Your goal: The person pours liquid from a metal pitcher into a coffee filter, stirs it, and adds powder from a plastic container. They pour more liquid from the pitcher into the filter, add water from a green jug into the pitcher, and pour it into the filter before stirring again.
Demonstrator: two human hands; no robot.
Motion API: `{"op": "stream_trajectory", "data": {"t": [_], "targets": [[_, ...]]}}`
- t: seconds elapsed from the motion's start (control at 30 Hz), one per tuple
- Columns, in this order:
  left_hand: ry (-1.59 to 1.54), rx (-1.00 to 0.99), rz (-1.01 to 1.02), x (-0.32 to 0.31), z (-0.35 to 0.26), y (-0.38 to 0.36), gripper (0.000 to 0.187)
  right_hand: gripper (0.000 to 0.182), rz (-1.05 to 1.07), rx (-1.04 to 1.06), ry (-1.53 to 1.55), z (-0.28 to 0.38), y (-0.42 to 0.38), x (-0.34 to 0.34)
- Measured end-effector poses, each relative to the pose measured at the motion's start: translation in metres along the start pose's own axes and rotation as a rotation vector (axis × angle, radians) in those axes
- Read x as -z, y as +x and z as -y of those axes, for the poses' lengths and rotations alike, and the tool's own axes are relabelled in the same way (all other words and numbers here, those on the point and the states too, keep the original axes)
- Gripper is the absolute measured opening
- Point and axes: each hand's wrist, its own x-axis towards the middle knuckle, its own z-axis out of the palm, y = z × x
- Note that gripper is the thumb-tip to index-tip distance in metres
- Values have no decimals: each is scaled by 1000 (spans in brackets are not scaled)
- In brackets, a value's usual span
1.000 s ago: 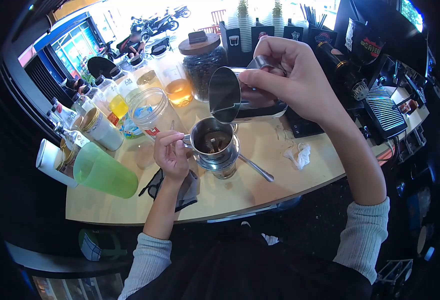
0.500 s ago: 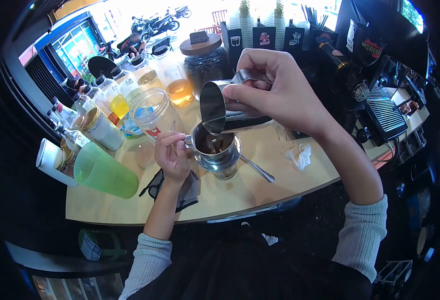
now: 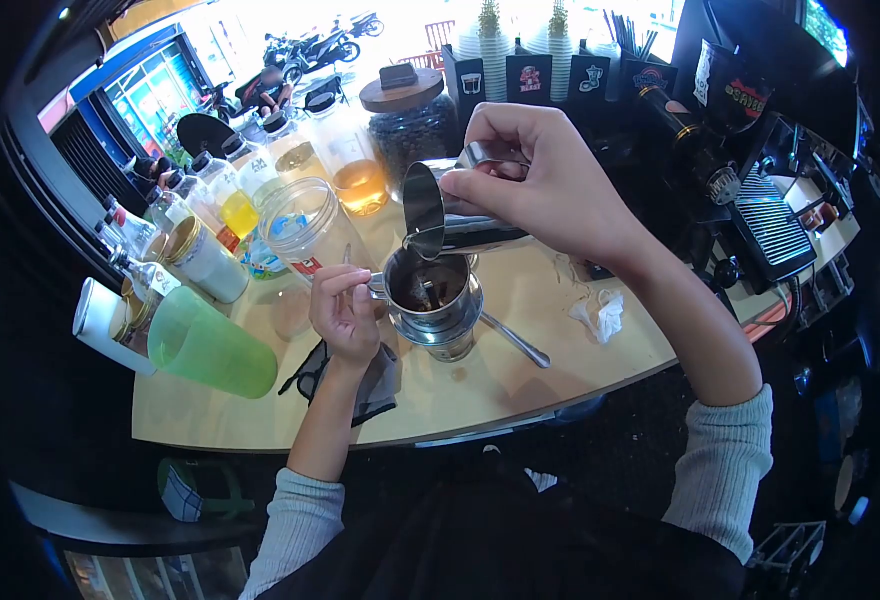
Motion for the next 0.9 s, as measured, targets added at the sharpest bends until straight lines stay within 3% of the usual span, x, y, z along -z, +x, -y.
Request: {"op": "stream_trajectory", "data": {"t": [0.5,0.8,0.9], "targets": [[-3,21,11,0,-1,-1,11,26,-56,2,124,-11,-12,18],[7,10,-56,-2,-2,2,8,20,-205,-168,359,-47,-43,25],[-3,14,-57,-2,-3,2,7,20,-305,-344,598,-86,-57,12]]}}
